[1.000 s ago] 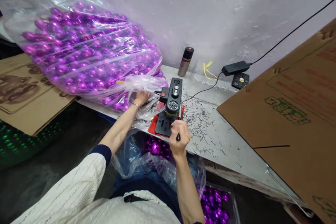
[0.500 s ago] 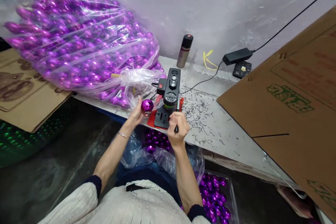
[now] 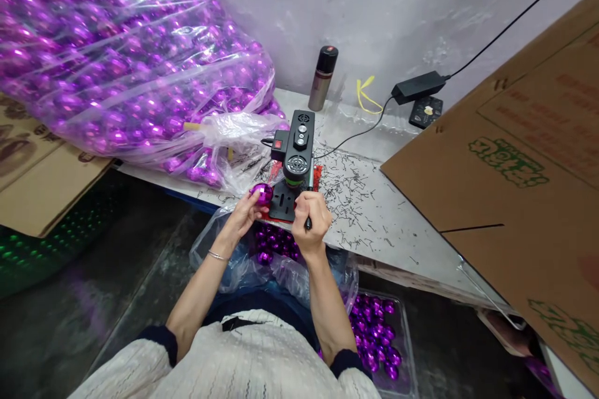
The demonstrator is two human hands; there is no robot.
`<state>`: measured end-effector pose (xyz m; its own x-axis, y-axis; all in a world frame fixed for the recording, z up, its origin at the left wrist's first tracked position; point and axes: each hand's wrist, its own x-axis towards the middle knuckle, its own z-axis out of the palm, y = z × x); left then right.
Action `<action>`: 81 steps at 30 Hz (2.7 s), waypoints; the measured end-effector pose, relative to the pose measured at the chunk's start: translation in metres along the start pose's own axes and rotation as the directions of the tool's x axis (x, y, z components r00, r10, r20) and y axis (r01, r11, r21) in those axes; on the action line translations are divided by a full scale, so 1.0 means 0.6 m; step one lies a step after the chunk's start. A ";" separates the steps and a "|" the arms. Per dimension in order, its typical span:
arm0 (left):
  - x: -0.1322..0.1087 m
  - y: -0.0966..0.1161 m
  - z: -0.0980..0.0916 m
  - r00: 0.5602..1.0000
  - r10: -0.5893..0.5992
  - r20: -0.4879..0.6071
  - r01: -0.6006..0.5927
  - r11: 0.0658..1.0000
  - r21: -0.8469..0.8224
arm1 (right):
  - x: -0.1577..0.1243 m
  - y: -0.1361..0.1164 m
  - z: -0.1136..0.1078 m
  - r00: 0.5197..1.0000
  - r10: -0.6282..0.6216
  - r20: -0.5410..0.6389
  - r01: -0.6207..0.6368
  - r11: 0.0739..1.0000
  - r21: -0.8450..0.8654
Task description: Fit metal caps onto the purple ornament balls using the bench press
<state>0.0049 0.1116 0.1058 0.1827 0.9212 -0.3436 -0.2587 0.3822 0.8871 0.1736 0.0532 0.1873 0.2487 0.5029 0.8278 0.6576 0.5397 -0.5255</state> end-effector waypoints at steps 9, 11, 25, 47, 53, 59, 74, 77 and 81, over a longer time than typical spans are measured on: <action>0.006 -0.028 -0.009 0.817 0.561 0.131 -0.478 0.534 0.697 | -0.002 -0.001 -0.001 1.000 0.007 0.006 -0.007 1.000 -0.028; 0.014 -0.032 -0.009 0.826 0.561 0.065 -0.455 0.593 0.664 | -0.001 -0.001 -0.002 1.000 0.001 0.015 0.000 1.000 -0.030; 0.051 0.009 -0.030 0.959 0.270 0.082 -0.280 0.872 0.402 | 0.013 -0.007 -0.002 1.000 0.015 -0.012 -0.015 1.000 -0.012; 0.039 -0.052 0.034 0.836 0.468 0.287 -0.524 0.526 0.670 | 0.021 -0.011 -0.007 1.000 0.018 0.010 -0.018 0.999 -0.031; 0.053 -0.057 0.047 0.776 0.505 0.377 -0.604 0.423 0.676 | 0.021 -0.012 -0.007 1.000 0.028 0.010 -0.028 0.999 -0.040; 0.055 -0.067 0.055 0.775 0.513 0.369 -0.600 0.417 0.683 | 0.003 0.000 -0.005 1.000 0.004 0.009 -0.003 0.999 -0.035; 0.062 -0.077 0.050 0.719 0.568 0.401 -0.655 0.359 0.665 | -0.066 0.050 0.022 0.995 -0.059 -0.083 0.061 0.998 0.012; 0.062 -0.076 0.049 0.710 0.575 0.407 -0.661 0.344 0.667 | -0.072 0.054 0.027 0.994 -0.039 -0.098 0.044 0.998 0.044; 0.063 -0.073 0.049 0.700 0.576 0.423 -0.675 0.340 0.655 | -0.080 0.058 0.033 0.992 0.004 -0.125 0.007 0.996 0.085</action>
<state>0.0512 0.1273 0.0629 0.3798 0.8340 0.4002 0.4102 -0.5396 0.7352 0.1704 0.0616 0.1256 0.3387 0.4166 0.8437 0.5962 0.5986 -0.5349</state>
